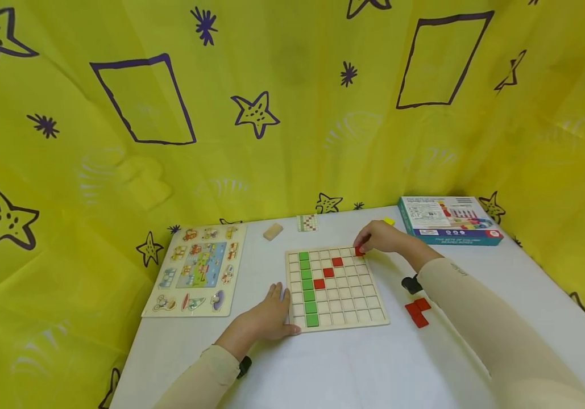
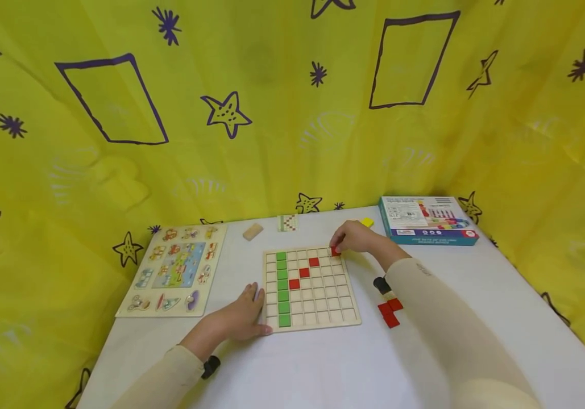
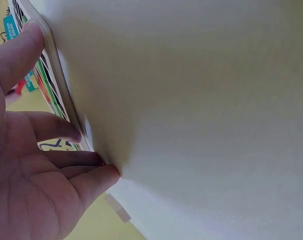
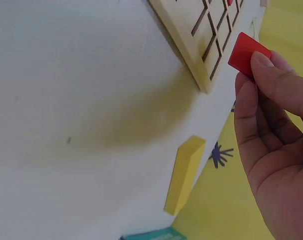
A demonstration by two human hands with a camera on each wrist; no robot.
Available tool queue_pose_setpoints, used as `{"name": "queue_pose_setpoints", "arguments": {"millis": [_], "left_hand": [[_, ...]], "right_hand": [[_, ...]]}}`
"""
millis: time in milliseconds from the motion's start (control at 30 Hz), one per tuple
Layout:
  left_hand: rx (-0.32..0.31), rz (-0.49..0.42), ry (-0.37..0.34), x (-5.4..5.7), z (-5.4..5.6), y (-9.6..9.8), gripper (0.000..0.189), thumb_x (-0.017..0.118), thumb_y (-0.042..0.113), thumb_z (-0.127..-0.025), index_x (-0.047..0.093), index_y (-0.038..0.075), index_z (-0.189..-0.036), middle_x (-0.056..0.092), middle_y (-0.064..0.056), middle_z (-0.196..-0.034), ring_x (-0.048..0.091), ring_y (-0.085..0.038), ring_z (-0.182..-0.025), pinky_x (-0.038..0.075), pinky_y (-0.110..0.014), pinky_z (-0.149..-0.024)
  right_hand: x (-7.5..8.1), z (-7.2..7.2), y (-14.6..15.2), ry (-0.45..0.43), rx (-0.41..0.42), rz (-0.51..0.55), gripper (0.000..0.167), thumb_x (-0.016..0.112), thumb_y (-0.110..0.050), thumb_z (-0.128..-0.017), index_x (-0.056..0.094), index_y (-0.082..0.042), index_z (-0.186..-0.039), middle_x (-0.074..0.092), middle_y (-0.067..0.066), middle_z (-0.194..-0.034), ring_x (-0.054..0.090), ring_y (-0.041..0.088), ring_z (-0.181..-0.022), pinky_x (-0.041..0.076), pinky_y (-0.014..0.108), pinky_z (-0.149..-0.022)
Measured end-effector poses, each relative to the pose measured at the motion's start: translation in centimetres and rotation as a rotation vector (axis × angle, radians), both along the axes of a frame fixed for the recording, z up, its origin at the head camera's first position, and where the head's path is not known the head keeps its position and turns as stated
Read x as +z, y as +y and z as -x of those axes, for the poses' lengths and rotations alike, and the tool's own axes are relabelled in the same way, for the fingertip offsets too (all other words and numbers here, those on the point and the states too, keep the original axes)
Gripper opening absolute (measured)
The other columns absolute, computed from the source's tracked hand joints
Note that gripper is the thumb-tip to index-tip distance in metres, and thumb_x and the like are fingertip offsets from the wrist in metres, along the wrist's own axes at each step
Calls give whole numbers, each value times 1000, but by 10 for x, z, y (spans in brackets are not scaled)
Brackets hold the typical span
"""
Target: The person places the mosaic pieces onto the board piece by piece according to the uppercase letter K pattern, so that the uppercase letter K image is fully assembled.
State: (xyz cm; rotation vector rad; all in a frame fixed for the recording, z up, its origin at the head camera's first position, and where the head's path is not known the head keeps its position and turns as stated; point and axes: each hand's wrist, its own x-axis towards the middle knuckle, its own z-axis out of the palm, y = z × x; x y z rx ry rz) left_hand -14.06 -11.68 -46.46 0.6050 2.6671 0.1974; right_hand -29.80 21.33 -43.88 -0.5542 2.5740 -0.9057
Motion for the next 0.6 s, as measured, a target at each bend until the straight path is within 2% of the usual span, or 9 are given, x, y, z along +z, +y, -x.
{"name": "queue_pose_setpoints", "arguments": {"millis": [267, 600], "left_hand": [[6, 4, -1, 2, -1, 2, 96, 69, 51, -91, 28, -10, -153, 17, -32, -160, 14, -44, -150, 26, -46, -119], [1, 10, -1, 3, -2, 2, 96, 69, 50, -92, 28, -11, -153, 17, -33, -160, 15, -45, -150, 26, -47, -119]], "right_hand": [[-14, 17, -24, 43, -6, -3, 8, 74, -2, -90, 78, -7, -95, 72, 2, -89, 59, 19, -84, 52, 32, -78], [-23, 15, -35, 7, -45, -6, 9, 71, -1, -91, 79, -4, -94, 73, 3, -88, 59, 19, -82, 51, 30, -74]]}}
